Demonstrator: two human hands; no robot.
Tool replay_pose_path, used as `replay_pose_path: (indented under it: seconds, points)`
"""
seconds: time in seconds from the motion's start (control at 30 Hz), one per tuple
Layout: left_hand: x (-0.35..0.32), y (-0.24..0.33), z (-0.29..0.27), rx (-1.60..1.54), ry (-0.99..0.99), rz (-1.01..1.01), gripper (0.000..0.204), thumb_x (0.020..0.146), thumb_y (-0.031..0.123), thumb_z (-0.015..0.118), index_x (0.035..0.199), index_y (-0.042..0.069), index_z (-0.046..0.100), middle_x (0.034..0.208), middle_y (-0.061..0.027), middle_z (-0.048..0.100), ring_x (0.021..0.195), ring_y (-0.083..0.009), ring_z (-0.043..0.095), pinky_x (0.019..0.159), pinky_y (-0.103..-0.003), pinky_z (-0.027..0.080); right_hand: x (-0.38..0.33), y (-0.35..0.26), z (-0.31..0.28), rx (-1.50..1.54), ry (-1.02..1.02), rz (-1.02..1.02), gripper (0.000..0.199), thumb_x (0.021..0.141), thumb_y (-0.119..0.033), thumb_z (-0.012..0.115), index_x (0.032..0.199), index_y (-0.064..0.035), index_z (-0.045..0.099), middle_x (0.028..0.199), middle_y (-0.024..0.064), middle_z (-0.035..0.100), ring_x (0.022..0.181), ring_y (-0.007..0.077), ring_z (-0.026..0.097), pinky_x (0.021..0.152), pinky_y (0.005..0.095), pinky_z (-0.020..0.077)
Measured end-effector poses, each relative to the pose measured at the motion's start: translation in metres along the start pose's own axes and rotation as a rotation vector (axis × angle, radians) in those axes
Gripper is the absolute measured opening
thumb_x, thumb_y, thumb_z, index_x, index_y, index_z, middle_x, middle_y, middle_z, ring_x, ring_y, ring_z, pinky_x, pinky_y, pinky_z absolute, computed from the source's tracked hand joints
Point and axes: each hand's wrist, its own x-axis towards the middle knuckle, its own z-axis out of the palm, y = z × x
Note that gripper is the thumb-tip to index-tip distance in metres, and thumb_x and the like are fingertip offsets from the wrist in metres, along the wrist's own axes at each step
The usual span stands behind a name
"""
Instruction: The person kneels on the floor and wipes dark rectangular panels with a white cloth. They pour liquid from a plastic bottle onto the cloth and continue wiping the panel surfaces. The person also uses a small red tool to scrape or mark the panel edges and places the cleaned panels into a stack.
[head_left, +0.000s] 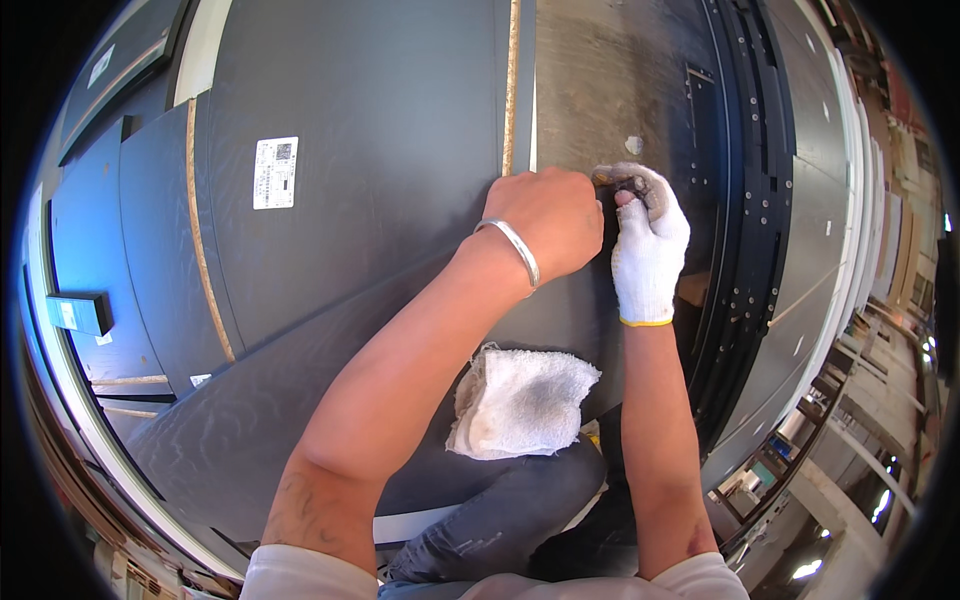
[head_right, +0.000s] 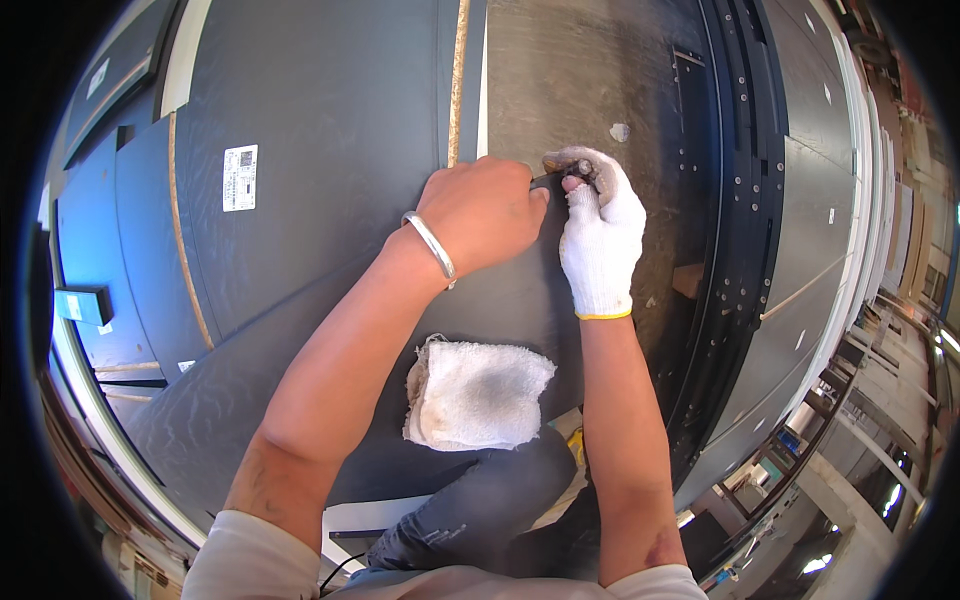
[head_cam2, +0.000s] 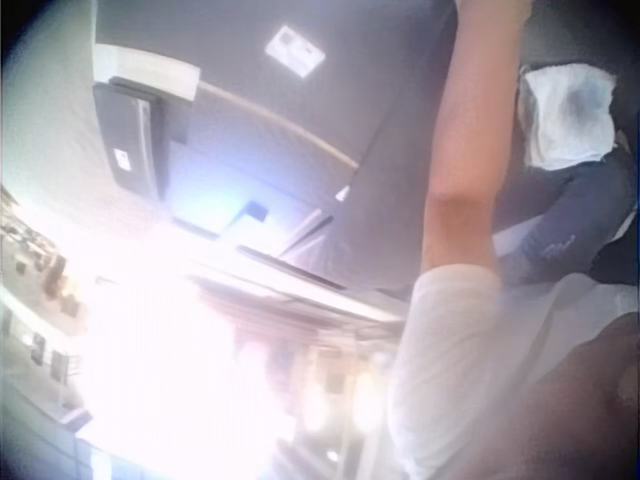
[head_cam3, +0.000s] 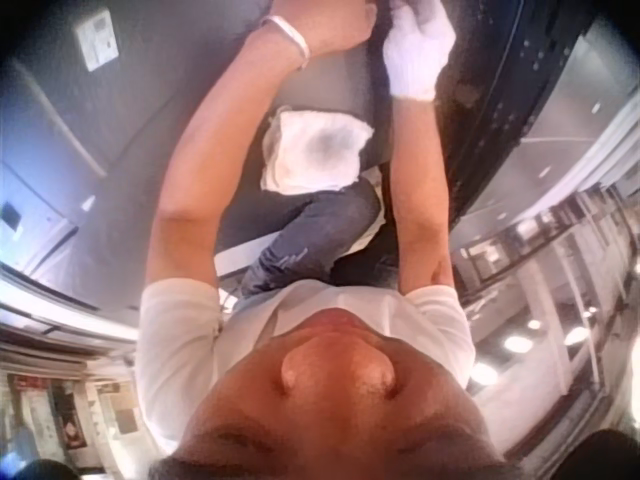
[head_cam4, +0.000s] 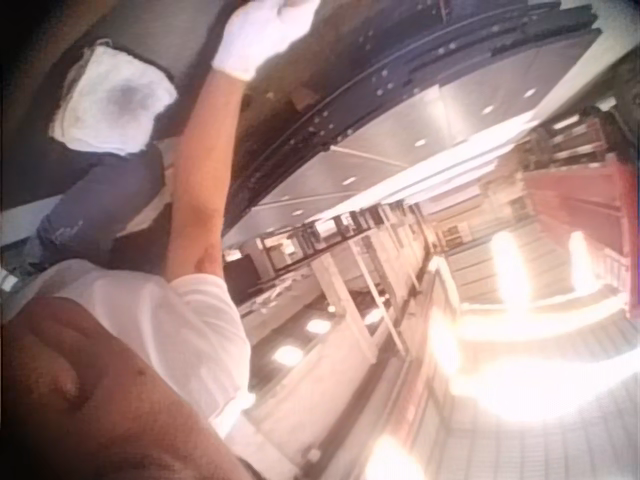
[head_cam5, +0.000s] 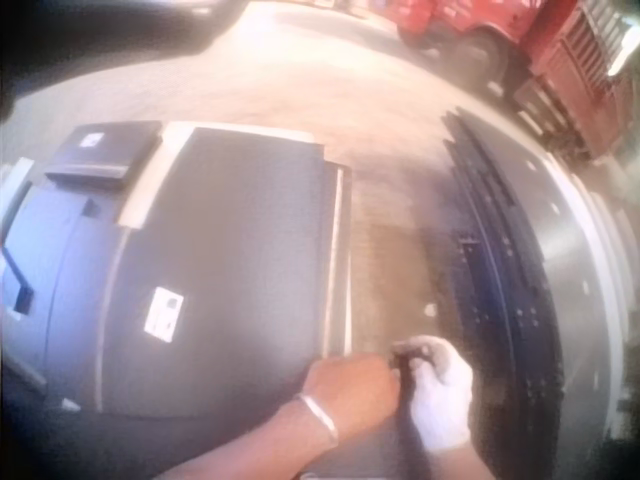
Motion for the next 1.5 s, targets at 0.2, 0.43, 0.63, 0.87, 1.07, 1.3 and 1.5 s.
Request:
replay_pose_path:
  seconds: [0.2, 0.43, 0.63, 0.87, 1.07, 1.3, 1.5]
  points:
    - [0.0, -0.001, 0.0, -0.009, -0.003, 0.008, 0.043, 0.102, 0.032, 0.055, 0.088, -0.003, 0.076, 0.09, -0.0255, 0.075, 0.091, -0.0454, 0.073, 0.086, -0.053, 0.058, 0.003, -0.001, 0.008, -0.157, 0.056, -0.046, 0.029, 0.091, 0.016, 0.054, 0.109, 0.002, 0.071, 0.098, 0.0093, 0.076, 0.09, 0.0146, 0.07, 0.087, 0.027, 0.0545]
    - [0.001, -0.001, -0.002, -0.01, -0.025, -0.003, 0.041, 0.102, 0.032, 0.055, 0.092, -0.003, 0.075, 0.094, -0.0254, 0.075, 0.095, -0.0452, 0.073, 0.089, -0.053, 0.057, 0.013, 0.008, 0.008, 0.121, 0.087, 0.066, 0.021, 0.099, 0.008, 0.053, 0.113, 0.0036, 0.069, 0.103, 0.0132, 0.076, 0.095, 0.0202, 0.074, 0.087, 0.033, 0.0582]
    - [0.002, 0.001, -0.004, 0.012, -0.053, -0.028, 0.041, 0.102, 0.033, 0.054, 0.094, -0.003, 0.074, 0.096, -0.0254, 0.075, 0.096, -0.0457, 0.072, 0.091, -0.053, 0.056, 0.005, 0.023, -0.009, 0.755, 0.165, 0.255, 0.017, 0.104, -0.003, 0.055, 0.116, 0.0036, 0.065, 0.105, 0.0165, 0.073, 0.095, 0.0248, 0.072, 0.088, 0.0389, 0.0588]
    - [0.001, 0.003, -0.005, -0.007, -0.056, -0.049, 0.041, 0.103, 0.033, 0.055, 0.094, -0.003, 0.073, 0.096, -0.0254, 0.075, 0.096, -0.0454, 0.072, 0.09, -0.053, 0.056, 0.014, 0.027, -0.036, 0.658, -0.113, 0.559, 0.012, 0.097, -0.009, 0.061, 0.097, -0.0001, 0.069, 0.085, 0.0052, 0.062, 0.073, 0.0124, 0.057, 0.067, 0.0272, 0.0449]
    - [0.001, 0.002, -0.004, -0.002, -0.039, -0.037, 0.041, 0.103, 0.033, 0.055, 0.093, -0.002, 0.073, 0.095, -0.0251, 0.075, 0.095, -0.0448, 0.072, 0.089, -0.053, 0.056, 0.032, 0.009, -0.041, 0.265, -0.364, 0.561, 0.015, 0.097, -0.013, 0.07, 0.101, 0.0003, 0.072, 0.077, -0.0008, 0.061, 0.066, 0.0081, 0.052, 0.06, 0.0253, 0.041]
    - [0.002, 0.001, -0.006, 0.005, -0.059, -0.034, 0.041, 0.103, 0.033, 0.055, 0.093, -0.003, 0.074, 0.093, -0.0252, 0.075, 0.093, -0.0448, 0.072, 0.089, -0.052, 0.056, 0.058, -0.012, -0.047, -0.024, -0.53, 0.5, 0.017, 0.094, -0.012, 0.07, 0.1, 0.0042, 0.071, 0.075, 0.0014, 0.061, 0.062, 0.0097, 0.053, 0.057, 0.0267, 0.0416]
    - [0.004, -0.002, -0.007, 0.04, -0.088, 0.016, 0.041, 0.102, 0.031, 0.056, 0.088, -0.003, 0.075, 0.088, -0.0257, 0.074, 0.089, -0.0458, 0.072, 0.086, -0.053, 0.057, 0.076, -0.028, -0.042, -0.26, -0.635, 0.436, 0.024, 0.088, -0.02, 0.073, 0.092, 0.0042, 0.074, 0.071, 0.0032, 0.061, 0.058, 0.0111, 0.055, 0.054, 0.0295, 0.0456]
